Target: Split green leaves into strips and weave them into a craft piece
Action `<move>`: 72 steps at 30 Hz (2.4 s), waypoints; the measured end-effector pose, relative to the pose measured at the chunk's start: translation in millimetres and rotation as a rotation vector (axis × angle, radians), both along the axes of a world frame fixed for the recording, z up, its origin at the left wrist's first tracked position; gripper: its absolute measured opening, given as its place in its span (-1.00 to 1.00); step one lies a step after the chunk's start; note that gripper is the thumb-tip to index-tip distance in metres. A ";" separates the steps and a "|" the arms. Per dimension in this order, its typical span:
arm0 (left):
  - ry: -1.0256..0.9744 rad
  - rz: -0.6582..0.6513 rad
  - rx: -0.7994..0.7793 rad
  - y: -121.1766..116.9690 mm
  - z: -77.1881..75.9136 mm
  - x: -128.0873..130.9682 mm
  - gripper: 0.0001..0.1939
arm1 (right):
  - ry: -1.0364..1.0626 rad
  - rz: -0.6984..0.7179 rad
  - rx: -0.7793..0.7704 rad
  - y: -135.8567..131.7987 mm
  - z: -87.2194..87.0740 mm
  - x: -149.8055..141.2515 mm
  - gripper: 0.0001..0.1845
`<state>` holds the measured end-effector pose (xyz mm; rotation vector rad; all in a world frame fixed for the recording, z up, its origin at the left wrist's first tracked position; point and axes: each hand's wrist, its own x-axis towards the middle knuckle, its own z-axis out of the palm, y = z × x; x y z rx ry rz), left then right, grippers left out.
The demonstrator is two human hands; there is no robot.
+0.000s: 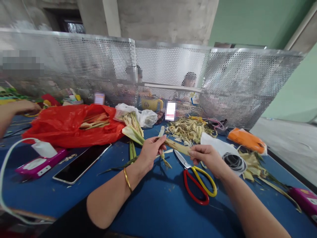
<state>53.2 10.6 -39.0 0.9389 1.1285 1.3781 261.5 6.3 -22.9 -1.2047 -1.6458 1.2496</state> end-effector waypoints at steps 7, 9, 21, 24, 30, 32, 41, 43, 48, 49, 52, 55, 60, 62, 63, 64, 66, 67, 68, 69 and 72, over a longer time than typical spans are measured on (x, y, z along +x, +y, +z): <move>-0.114 -0.009 0.034 4.7 -2.8 -0.9 -0.54 | -0.027 0.103 -0.065 -4.9 3.2 -1.6 -0.62; -0.131 0.032 0.028 6.2 -3.0 -2.0 -0.52 | -0.027 0.109 -0.063 -5.2 3.8 -1.5 -0.61; -0.036 0.162 0.130 12.0 -2.0 -7.5 -0.52 | -0.074 0.074 -0.006 -0.6 0.3 2.2 -0.60; -0.039 0.167 0.120 11.3 -1.0 -8.0 -0.54 | -0.079 0.082 -0.002 -0.4 0.6 2.6 -0.60; -0.019 0.155 0.078 15.2 -3.0 -13.9 -0.54 | -0.068 0.055 0.001 0.6 1.0 4.1 -0.62; 0.037 0.155 0.064 19.2 -6.2 -17.3 -0.53 | -0.052 0.041 -0.010 1.5 0.4 4.5 -0.62; 0.947 0.465 0.621 8.3 -2.5 -18.4 -0.63 | 0.205 -0.270 -0.091 6.8 -13.9 -2.0 -0.63; 0.993 0.312 0.692 -3.9 1.1 -10.8 -0.75 | 0.174 -0.253 -0.070 5.3 -19.3 -7.8 -0.62; 0.619 -0.238 0.261 -19.3 -6.3 12.2 -0.67 | -0.069 -0.183 0.101 -5.4 -33.0 -24.5 -0.59; 0.512 -0.274 0.161 -19.1 -9.7 15.8 -0.66 | -0.142 -0.182 0.160 -8.5 -35.2 -27.7 -0.58; 0.343 -0.206 0.019 -17.0 -18.8 22.9 -0.68 | -0.338 -0.186 0.337 -17.3 -39.7 -35.8 -0.53; 0.248 -0.171 -0.039 -16.4 -22.1 25.2 -0.70 | -0.389 -0.147 0.355 -22.6 -41.6 -40.6 -0.52; 0.088 -0.139 -0.115 -17.5 -18.5 25.6 -0.79 | -0.520 -0.206 0.403 -24.2 -40.3 -41.3 -0.52; 0.046 -0.103 -0.159 -17.6 -17.2 25.9 -0.82 | -0.648 -0.211 0.528 -25.0 -39.1 -41.2 -0.55; 0.044 -0.092 -0.171 -17.6 -16.8 26.2 -0.83 | -0.697 -0.202 0.580 -25.6 -38.7 -41.3 -0.57; 0.057 -0.083 -0.168 -17.6 -16.8 26.3 -0.85 | -0.733 -0.191 0.616 -26.3 -38.3 -41.3 -0.59; 0.131 -0.072 -0.117 -17.3 -17.2 26.2 -0.88 | -0.761 -0.178 0.629 -27.2 -37.7 -41.1 -0.66; 0.191 -0.069 -0.075 -17.1 -17.5 25.7 -0.89 | -0.752 -0.181 0.609 -27.2 -37.4 -40.7 -0.72; 0.263 -0.067 -0.026 -16.7 -17.9 25.0 -0.89 | -0.729 -0.189 0.581 -26.8 -37.1 -40.1 -0.78; 0.339 -0.066 0.029 -16.3 -18.1 24.0 -0.88 | -0.697 -0.195 0.548 -26.0 -36.8 -39.3 -0.83; 0.499 -0.096 0.147 -14.3 -17.7 20.4 -0.86 | -0.544 -0.172 0.434 -21.2 -37.0 -36.9 -0.84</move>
